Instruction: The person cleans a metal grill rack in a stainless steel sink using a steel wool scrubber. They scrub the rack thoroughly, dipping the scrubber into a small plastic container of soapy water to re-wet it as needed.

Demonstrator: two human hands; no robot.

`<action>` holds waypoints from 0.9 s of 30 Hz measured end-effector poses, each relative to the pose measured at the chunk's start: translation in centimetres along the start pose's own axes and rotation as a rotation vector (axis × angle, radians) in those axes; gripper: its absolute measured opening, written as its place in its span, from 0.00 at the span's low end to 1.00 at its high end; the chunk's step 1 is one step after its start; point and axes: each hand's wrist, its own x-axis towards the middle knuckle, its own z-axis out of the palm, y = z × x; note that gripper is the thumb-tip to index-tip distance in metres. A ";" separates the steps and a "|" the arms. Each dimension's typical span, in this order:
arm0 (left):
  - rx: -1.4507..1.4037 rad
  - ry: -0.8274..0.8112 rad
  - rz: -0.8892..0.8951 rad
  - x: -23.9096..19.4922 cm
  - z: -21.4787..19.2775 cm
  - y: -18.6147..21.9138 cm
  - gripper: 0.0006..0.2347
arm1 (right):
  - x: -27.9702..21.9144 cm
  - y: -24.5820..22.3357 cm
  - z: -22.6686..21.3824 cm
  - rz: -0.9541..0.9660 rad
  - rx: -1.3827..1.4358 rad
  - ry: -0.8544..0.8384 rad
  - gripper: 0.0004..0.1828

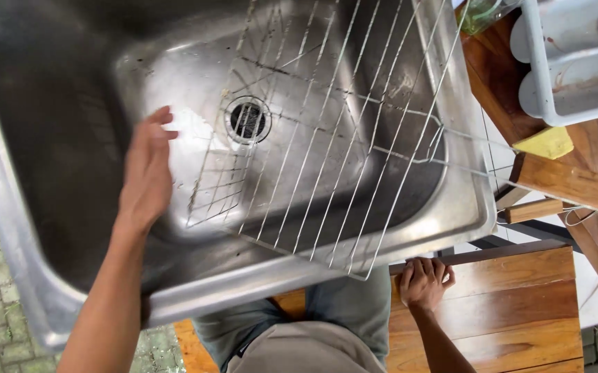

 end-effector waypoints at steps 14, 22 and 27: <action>0.475 0.464 0.519 -1.3 -1.8 -4.2 0.24 | -4.0 6.2 9.7 0.157 -0.115 -0.366 0.08; 0.639 0.661 0.486 -1.5 -2.3 -10.2 0.25 | -10.4 12.4 17.2 0.068 -0.084 -0.177 0.09; 0.702 0.623 0.552 -2.2 -2.4 -11.2 0.24 | -6.4 10.9 13.8 0.116 -0.096 -0.097 0.15</action>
